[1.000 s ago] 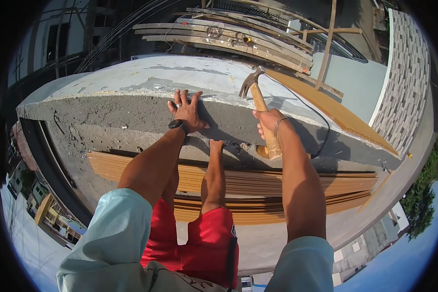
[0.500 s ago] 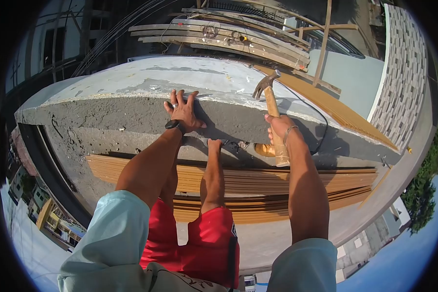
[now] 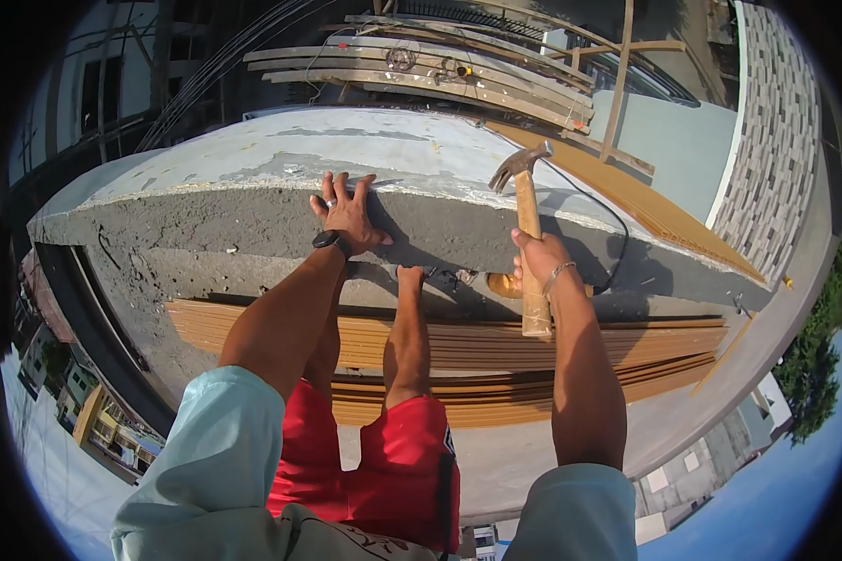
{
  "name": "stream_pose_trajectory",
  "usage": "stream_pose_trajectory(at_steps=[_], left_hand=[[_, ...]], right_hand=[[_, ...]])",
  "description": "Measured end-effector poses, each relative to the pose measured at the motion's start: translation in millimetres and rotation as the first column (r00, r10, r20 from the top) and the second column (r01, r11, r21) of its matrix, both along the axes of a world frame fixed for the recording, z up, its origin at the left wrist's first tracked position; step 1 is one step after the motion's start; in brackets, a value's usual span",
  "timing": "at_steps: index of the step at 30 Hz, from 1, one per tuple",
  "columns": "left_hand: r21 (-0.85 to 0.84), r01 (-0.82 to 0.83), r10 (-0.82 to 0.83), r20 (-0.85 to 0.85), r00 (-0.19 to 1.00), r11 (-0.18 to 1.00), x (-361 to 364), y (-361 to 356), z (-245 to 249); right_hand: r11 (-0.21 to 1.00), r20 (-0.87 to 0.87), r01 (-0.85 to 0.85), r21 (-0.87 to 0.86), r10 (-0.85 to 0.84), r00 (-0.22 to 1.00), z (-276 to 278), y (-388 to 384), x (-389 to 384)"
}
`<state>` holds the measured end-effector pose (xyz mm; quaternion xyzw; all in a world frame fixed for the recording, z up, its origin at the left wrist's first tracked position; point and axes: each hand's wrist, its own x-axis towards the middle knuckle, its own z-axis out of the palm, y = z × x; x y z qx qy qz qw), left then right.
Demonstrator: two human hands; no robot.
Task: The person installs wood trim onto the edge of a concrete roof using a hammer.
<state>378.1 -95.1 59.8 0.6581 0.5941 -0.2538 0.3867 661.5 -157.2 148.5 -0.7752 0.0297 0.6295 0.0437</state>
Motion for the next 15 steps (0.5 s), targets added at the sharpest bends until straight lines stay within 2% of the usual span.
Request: stream_pose_trajectory(at_steps=[2, 4, 5, 8, 9, 12, 13, 15], left_hand=[[-0.030, 0.002, -0.003, -0.009, 1.000, 1.000, -4, -9, 1], [0.016, 0.008, -0.008, 0.005, 1.000, 1.000, -4, -5, -4], [0.013, 0.011, -0.011, -0.009, 1.000, 1.000, -4, -6, -5], [0.002, 0.017, -0.017, -0.015, 1.000, 1.000, -4, -6, -6], [0.016, 0.005, -0.005, 0.002, 1.000, 1.000, -5, -7, -7], [0.020, 0.004, -0.004, 0.002, 1.000, 1.000, -5, -7, -7], [0.017, 0.003, -0.003, -0.004, 1.000, 1.000, -4, -7, -6], [0.016, 0.006, -0.006, -0.001, 1.000, 1.000, -2, -4, -8]], right_hand=[[0.998, 0.051, 0.052, 0.020, -0.053, 0.997, 8, -5, -12], [0.985, 0.164, 0.028, 0.169, -0.056, 0.985, 1, -17, -23], [0.996, 0.113, -0.007, 0.092, -0.004, 0.994, -8, -26, -16], [0.999, 0.070, 0.011, 0.053, -0.015, 0.997, 9, -6, -8], [0.990, 0.124, 0.080, 0.117, -0.095, 0.988, 5, -13, -12], [0.985, 0.175, 0.070, 0.155, -0.097, 0.980, -12, -31, -27], [0.995, 0.076, 0.080, 0.060, -0.085, 0.994, -17, -32, -20], [0.989, 0.087, 0.122, 0.082, -0.130, 0.988, -11, -22, -10]])
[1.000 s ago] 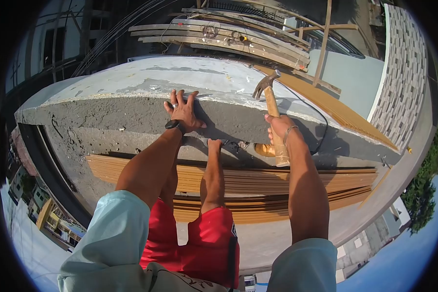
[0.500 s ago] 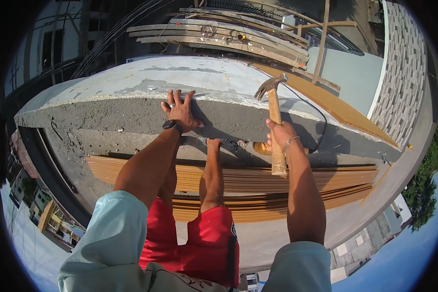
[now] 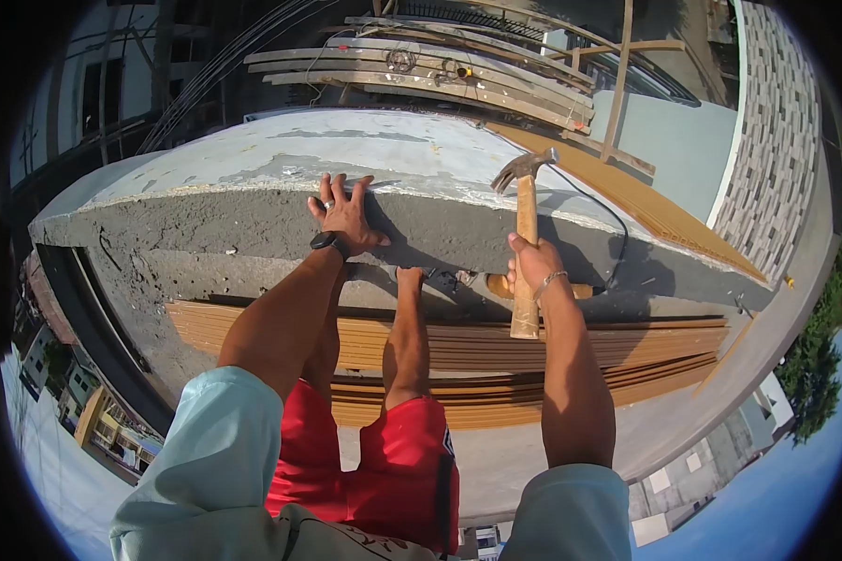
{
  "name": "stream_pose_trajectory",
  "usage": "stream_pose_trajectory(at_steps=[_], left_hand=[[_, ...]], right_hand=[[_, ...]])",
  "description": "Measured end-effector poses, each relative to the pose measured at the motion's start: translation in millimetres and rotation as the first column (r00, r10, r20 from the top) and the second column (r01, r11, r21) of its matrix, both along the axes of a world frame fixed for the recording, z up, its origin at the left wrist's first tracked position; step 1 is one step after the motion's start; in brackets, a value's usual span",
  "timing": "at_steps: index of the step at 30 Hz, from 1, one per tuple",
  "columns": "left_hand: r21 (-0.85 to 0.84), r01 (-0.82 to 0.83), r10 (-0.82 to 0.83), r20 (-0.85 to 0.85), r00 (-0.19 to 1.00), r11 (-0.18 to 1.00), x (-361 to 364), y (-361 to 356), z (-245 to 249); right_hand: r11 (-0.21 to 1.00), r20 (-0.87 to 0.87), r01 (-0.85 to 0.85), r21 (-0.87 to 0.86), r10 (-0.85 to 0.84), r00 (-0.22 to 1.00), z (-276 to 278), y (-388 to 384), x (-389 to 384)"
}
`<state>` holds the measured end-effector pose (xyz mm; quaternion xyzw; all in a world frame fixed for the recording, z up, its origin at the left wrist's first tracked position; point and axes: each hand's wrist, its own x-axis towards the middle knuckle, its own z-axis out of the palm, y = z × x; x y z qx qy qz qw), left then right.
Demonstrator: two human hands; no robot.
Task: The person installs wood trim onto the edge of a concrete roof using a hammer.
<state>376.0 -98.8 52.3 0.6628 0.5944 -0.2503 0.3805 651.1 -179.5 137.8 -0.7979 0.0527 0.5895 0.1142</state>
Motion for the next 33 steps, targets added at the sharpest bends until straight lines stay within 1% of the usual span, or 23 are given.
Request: stream_pose_trajectory(at_steps=[1, 2, 3, 5, 6, 7, 9, 13, 14, 15, 17, 18, 19, 20, 21, 22, 25, 26, 27, 29, 30, 31, 33], left_hand=[[-0.017, -0.003, 0.003, -0.006, 1.000, 1.000, -2, -3, 1], [-0.030, -0.008, 0.008, -0.012, 1.000, 1.000, -3, -7, 2], [-0.019, -0.009, 0.009, -0.002, 1.000, 1.000, -3, -6, 3], [0.002, 0.013, -0.013, 0.015, 1.000, 1.000, -3, -2, 3], [-0.008, 0.010, -0.010, 0.008, 1.000, 1.000, -2, -1, 4], [-0.013, -0.003, 0.003, -0.003, 1.000, 1.000, -1, 0, 4], [-0.036, -0.005, 0.004, -0.023, 1.000, 0.999, -2, 0, 6], [-0.005, 0.001, -0.001, 0.025, 1.000, 1.000, -2, 1, 7], [0.000, 0.013, -0.013, 0.009, 1.000, 1.000, -3, -2, 1], [0.005, 0.016, -0.016, -0.011, 1.000, 1.000, -3, -4, -2], [-0.036, -0.001, -0.001, -0.036, 0.999, 0.999, -1, 0, 6], [-0.023, 0.000, 0.000, -0.019, 1.000, 1.000, -1, -3, 7], [0.002, 0.005, -0.005, 0.000, 1.000, 1.000, -1, -2, 7], [-0.006, 0.009, -0.009, -0.008, 1.000, 1.000, -1, -1, 7], [0.000, 0.019, -0.019, -0.003, 1.000, 1.000, -1, 0, 6], [-0.001, 0.014, -0.014, -0.002, 1.000, 1.000, -1, 0, 5], [-0.025, -0.005, 0.005, -0.015, 1.000, 1.000, -3, -2, 4], [-0.021, -0.008, 0.008, 0.004, 1.000, 1.000, -4, -4, 4], [-0.007, -0.005, 0.006, 0.025, 1.000, 1.000, -3, -3, 4], [-0.012, 0.014, -0.014, 0.013, 1.000, 1.000, -3, 0, 5], [-0.017, 0.013, -0.013, 0.001, 1.000, 1.000, -1, 1, 6], [-0.023, 0.005, -0.006, -0.015, 1.000, 1.000, 0, 1, 7], [-0.038, -0.005, 0.004, -0.027, 1.000, 0.999, -2, -1, 8]], right_hand=[[0.999, 0.004, 0.038, 0.005, -0.038, 0.999, 6, 7, -1], [0.991, 0.026, 0.096, 0.091, -0.098, 0.995, 10, 3, -10], [0.992, 0.022, 0.094, 0.087, -0.096, 0.995, 7, -1, -15], [0.999, 0.020, -0.012, 0.045, 0.011, 1.000, -2, -11, -23], [0.992, -0.014, -0.117, -0.042, 0.117, 0.993, 0, -2, -16], [0.992, -0.009, -0.120, -0.032, 0.120, 0.993, 4, 5, -12], [0.998, 0.012, -0.034, 0.051, 0.034, 0.999, 6, 12, -13], [0.997, 0.047, -0.063, 0.055, 0.060, 0.997, -11, -7, -31], [0.995, -0.067, -0.102, 0.003, 0.102, 0.992, -17, -8, -18], [0.994, -0.061, -0.107, 0.008, 0.107, 0.992, -13, -2, -15], [0.997, -0.023, 0.064, 0.048, -0.063, 0.998, -2, 15, -20], [0.982, 0.008, 0.131, 0.132, -0.134, 0.991, 4, 13, -31], [0.983, 0.005, 0.133, 0.127, -0.135, 0.991, -4, 5, -34], [0.996, 0.035, 0.010, 0.087, -0.013, 0.999, -17, -6, -37], [0.993, 0.062, -0.113, 0.045, 0.110, 0.992, -16, -4, -41], [0.992, 0.071, -0.113, 0.051, 0.109, 0.992, -12, 0, -36], [0.999, -0.018, 0.023, 0.040, -0.022, 1.000, 0, 18, -31], [0.995, 0.049, 0.025, 0.094, -0.030, 0.998, 0, 13, -39], [0.996, 0.048, 0.028, 0.090, -0.033, 0.998, -6, 7, -40], [0.987, 0.072, -0.161, 0.000, 0.161, 0.984, -18, -4, -44], [0.984, -0.025, -0.177, -0.013, 0.177, 0.984, -14, 4, -35], [0.983, -0.022, -0.184, -0.009, 0.184, 0.983, -12, 9, -32], [0.997, 0.007, -0.011, 0.071, 0.010, 1.000, -7, 16, -33]])
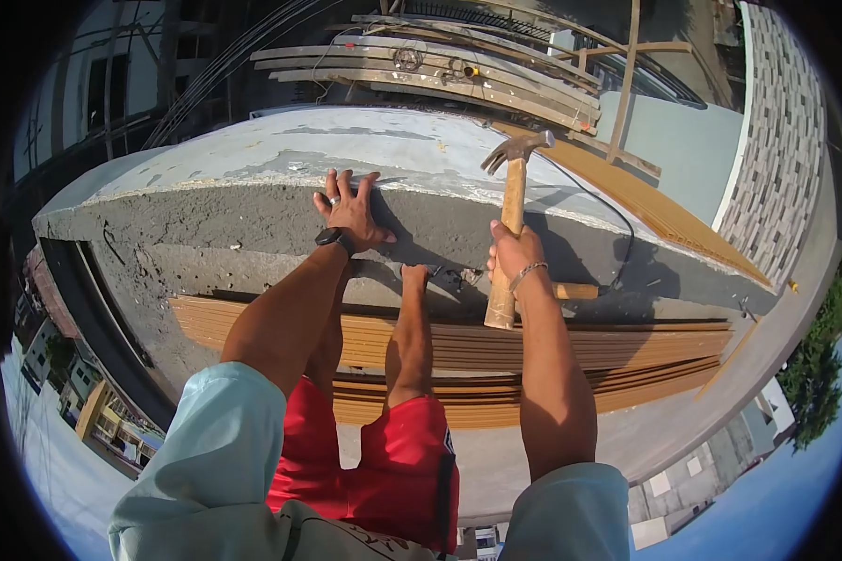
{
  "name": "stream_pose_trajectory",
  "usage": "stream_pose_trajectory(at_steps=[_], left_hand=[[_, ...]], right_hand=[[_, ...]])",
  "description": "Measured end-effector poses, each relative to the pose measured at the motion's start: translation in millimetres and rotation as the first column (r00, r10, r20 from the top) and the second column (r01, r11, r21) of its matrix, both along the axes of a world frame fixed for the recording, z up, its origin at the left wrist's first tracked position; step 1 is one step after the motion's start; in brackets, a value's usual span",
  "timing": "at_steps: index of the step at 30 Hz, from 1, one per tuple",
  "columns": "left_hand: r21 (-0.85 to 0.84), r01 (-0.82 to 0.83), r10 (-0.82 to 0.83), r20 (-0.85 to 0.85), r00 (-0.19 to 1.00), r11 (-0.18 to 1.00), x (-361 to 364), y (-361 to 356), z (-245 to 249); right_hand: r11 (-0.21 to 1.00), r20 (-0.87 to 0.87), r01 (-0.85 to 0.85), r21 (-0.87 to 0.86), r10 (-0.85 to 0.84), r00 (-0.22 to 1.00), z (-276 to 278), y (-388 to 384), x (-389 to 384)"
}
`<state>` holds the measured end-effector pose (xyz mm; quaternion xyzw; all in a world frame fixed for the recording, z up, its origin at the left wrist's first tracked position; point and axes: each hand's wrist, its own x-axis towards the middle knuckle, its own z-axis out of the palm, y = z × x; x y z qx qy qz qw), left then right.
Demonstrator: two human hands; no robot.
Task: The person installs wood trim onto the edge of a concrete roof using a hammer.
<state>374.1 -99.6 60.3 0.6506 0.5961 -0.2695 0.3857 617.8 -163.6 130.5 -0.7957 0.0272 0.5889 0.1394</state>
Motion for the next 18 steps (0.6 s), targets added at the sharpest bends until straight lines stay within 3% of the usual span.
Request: stream_pose_trajectory(at_steps=[6, 8, 10, 12, 14, 16, 18], left_hand=[[-0.002, 0.015, -0.015, 0.000, 1.000, 1.000, 1, 1, -6], [0.003, 0.011, -0.011, -0.006, 1.000, 1.000, 0, -4, -6], [0.011, -0.004, 0.003, 0.027, 1.000, 1.000, 1, 1, 0], [0.018, 0.007, -0.007, 0.026, 1.000, 1.000, 3, 1, -3], [0.022, 0.014, -0.014, 0.001, 1.000, 1.000, 1, 0, -5], [0.022, 0.002, -0.003, 0.021, 1.000, 1.000, -1, -6, -5], [0.046, -0.009, 0.007, 0.043, 0.999, 0.999, -1, -3, -7]], right_hand=[[0.971, -0.018, -0.216, -0.103, 0.215, 0.976, 6, 5, 3], [0.999, -0.001, 0.033, -0.012, -0.033, 0.999, 17, 5, -4], [0.998, 0.035, 0.022, 0.059, -0.024, 0.999, 2, -16, -10], [0.992, 0.018, -0.115, -0.054, 0.116, 0.993, 1, -21, -11], [0.994, -0.029, -0.065, -0.083, 0.063, 0.998, 4, -8, 0], [0.990, 0.043, 0.137, 0.046, -0.139, 0.989, 10, -12, -6], [0.991, 0.120, 0.092, 0.100, -0.104, 0.987, -3, -30, -15]])
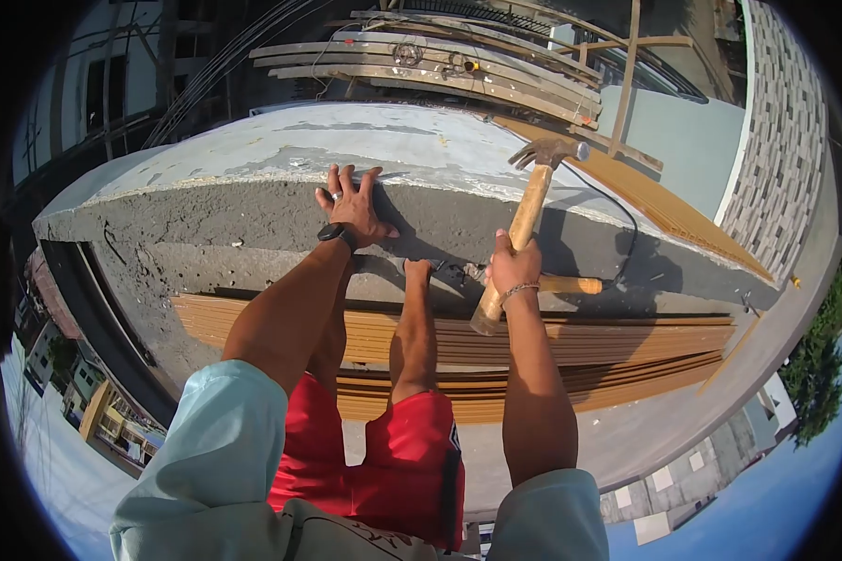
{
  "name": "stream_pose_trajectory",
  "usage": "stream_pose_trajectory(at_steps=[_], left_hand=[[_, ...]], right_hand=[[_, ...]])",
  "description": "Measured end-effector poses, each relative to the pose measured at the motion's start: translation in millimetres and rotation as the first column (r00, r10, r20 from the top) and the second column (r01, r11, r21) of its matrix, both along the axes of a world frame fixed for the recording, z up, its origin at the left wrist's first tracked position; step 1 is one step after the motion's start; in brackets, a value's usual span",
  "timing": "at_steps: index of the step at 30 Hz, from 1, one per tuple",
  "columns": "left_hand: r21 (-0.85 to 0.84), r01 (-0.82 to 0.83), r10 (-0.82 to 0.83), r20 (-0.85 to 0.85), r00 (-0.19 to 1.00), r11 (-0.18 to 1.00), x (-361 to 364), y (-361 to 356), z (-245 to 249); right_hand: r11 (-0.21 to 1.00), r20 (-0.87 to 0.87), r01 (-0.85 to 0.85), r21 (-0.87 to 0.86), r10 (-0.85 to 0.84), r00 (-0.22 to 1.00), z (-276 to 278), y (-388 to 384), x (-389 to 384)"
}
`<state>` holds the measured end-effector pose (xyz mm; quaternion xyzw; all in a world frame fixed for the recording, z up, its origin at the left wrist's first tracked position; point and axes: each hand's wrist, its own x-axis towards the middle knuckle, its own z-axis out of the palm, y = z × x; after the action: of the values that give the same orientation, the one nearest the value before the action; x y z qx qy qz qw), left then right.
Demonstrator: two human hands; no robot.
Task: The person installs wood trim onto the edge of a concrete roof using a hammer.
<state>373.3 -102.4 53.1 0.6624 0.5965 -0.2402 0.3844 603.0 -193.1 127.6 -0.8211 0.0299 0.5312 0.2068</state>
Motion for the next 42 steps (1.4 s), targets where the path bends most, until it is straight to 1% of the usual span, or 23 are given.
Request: stream_pose_trajectory(at_steps=[2, 4, 6, 8, 10, 12, 14, 15, 16, 18, 19, 20, 22, 24, 26, 28, 30, 32, 34, 36, 38, 40, 42], left_hand=[[0.002, 0.019, -0.019, -0.002, 1.000, 1.000, 3, 2, 1], [-0.030, 0.020, -0.021, -0.032, 0.999, 0.999, 2, 3, 1], [-0.027, 0.022, -0.023, -0.029, 0.999, 0.999, 1, -1, 3], [-0.003, 0.018, -0.018, -0.011, 1.000, 1.000, 2, 2, 5], [0.002, 0.018, -0.018, 0.000, 1.000, 1.000, 3, 1, 3], [-0.023, 0.022, -0.022, -0.022, 1.000, 0.999, 1, 3, 1], [-0.021, 0.010, -0.010, -0.009, 1.000, 1.000, -1, -3, 3], [-0.014, 0.006, -0.006, 0.001, 1.000, 1.000, -1, -4, 3], [0.010, 0.006, -0.006, 0.013, 1.000, 1.000, 0, 0, 3], [0.011, 0.010, -0.010, 0.014, 1.000, 1.000, 2, -1, 1], [-0.011, 0.019, -0.019, -0.007, 1.000, 1.000, 3, 1, 3], [-0.035, 0.025, -0.026, -0.035, 0.999, 0.999, 2, 3, 4], [-0.033, 0.011, -0.011, -0.019, 1.000, 0.999, 2, 0, 7], [-0.019, 0.025, -0.025, -0.029, 0.999, 1.000, 2, 3, 6], [-0.019, 0.030, -0.031, -0.024, 0.999, 0.999, 4, 3, 6], [-0.026, 0.017, -0.018, -0.034, 0.999, 1.000, 2, 4, 7], [-0.014, 0.014, -0.014, -0.009, 1.000, 1.000, 1, 4, 9], [-0.014, 0.032, -0.032, -0.008, 0.999, 0.999, 1, 2, 6], [-0.014, 0.026, -0.026, -0.027, 0.999, 1.000, 2, 4, 6], [-0.022, 0.015, -0.015, -0.033, 0.999, 1.000, 0, 0, 6], [0.006, 0.018, -0.018, -0.010, 1.000, 1.000, 2, 3, 9], [0.019, 0.030, -0.029, -0.008, 1.000, 0.999, 2, 3, 8], [0.000, 0.012, -0.012, -0.020, 1.000, 1.000, 3, 3, 8]], right_hand=[[0.965, -0.073, -0.242, -0.101, 0.235, 0.969, -7, -11, 6], [0.969, -0.086, -0.214, -0.122, 0.204, 0.975, 10, 14, 10], [1.000, -0.065, 0.002, -0.009, -0.002, 0.998, 14, 15, 3], [1.000, 0.024, -0.009, 0.015, 0.009, 1.000, -3, -5, -4], [0.960, -0.022, -0.259, -0.110, 0.258, 0.966, 0, 1, -1], [0.962, -0.055, -0.232, -0.141, 0.226, 0.973, 6, 12, 11], [1.000, -0.008, 0.006, -0.014, -0.006, 1.000, 9, 7, 11], [1.000, 0.099, -0.028, 0.010, 0.027, 0.995, 1, 0, 7], [1.000, 0.102, -0.020, 0.012, 0.018, 0.995, -3, -3, 11], [0.988, -0.078, 0.007, -0.154, -0.020, 0.997, -1, 1, 25], [0.982, -0.137, 0.098, -0.161, -0.121, 0.983, 3, 9, 34], [0.984, -0.142, 0.087, -0.156, -0.109, 0.984, 3, 13, 31], [0.980, -0.015, 0.199, -0.009, -0.199, 0.980, 10, 5, 16], [0.990, 0.060, 0.142, -0.016, -0.141, 0.988, 4, -4, 13], [0.988, -0.110, -0.027, -0.151, 0.010, 0.994, 5, 2, 31], [0.988, -0.121, 0.028, -0.149, -0.046, 0.992, 12, 13, 29], [0.966, -0.059, 0.258, 0.024, -0.256, 0.965, 11, 5, 14], [0.980, 0.013, 0.199, 0.021, -0.199, 0.980, -1, -7, 16], [0.981, -0.165, 0.123, -0.152, -0.148, 0.975, 1, 6, 35], [0.971, -0.155, 0.200, -0.133, -0.220, 0.963, -1, 4, 27], [0.958, -0.019, 0.282, 0.057, -0.282, 0.959, -6, -2, 9], [0.973, -0.046, 0.230, -0.015, -0.231, 0.972, -10, -2, 22], [0.985, -0.186, 0.043, -0.168, -0.075, 0.980, -7, 15, 44]])
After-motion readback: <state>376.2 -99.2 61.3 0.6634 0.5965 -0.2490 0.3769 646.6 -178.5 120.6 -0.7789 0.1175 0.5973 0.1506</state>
